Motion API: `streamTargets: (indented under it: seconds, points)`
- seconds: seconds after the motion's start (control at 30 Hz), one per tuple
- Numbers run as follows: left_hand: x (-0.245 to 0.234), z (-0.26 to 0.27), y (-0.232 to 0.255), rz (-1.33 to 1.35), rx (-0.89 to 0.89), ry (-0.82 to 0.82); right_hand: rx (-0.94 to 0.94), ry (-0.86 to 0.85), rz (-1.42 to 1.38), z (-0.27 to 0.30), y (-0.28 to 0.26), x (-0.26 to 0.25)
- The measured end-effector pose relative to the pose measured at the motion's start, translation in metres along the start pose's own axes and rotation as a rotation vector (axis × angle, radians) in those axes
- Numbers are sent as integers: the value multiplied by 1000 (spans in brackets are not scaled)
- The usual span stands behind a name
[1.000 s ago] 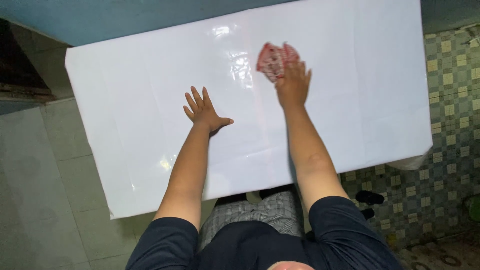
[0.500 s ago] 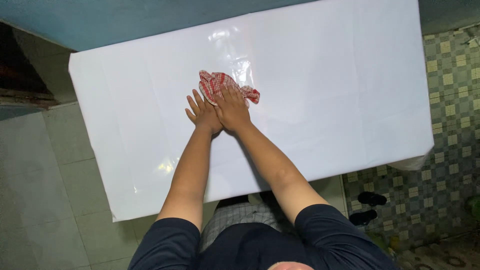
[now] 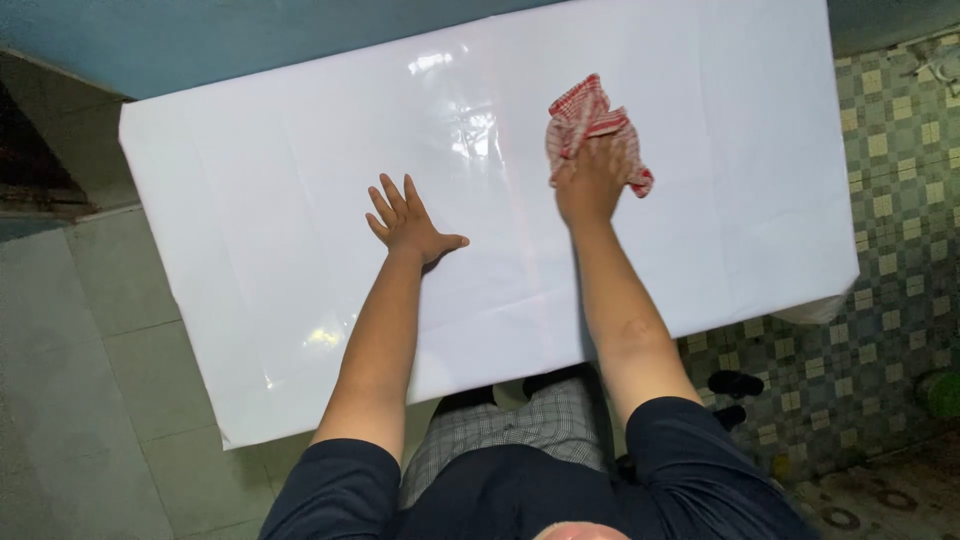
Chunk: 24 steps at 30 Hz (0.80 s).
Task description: The person wipes a large white rectangular surface with a red and white checkered cloth, using repetitive back-and-forth motions across the top. The cloth is occasionally refolded during the process.
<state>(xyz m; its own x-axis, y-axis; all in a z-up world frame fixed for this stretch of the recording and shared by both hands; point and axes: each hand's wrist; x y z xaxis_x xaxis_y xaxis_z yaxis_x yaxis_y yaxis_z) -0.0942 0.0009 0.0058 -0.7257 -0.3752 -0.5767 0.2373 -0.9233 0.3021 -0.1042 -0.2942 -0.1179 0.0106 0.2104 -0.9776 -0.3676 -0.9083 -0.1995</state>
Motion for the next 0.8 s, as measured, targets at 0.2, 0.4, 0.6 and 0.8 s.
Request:
streamTargets:
  seconds: [0.2, 0.4, 0.6, 0.8]
  points:
    - [9, -12, -6, -22, 1, 13, -471, -199, -128, 71, -131, 4]
    - [12, -17, -9, -2, 11, 20, -645, -37, -118, 74, -115, 14]
    - [9, -8, -7, -19, 12, 36, -367, 225, -56, 29, -2, 16]
    - [7, 5, -6, 13, 50, 88, -81, -78, -73, 62, -35, 15]
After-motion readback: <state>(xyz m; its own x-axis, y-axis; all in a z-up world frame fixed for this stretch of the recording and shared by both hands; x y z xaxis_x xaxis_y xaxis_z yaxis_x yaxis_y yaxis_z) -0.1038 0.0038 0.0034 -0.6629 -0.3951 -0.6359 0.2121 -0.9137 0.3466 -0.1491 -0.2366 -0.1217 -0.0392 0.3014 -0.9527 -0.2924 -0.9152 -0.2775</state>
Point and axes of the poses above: each hand's wrist, its own z-axis away from the middle knuckle, its own x-axis out of the palm, y = z × x, and after that the axes turned 6 degrees about -y, right-handed
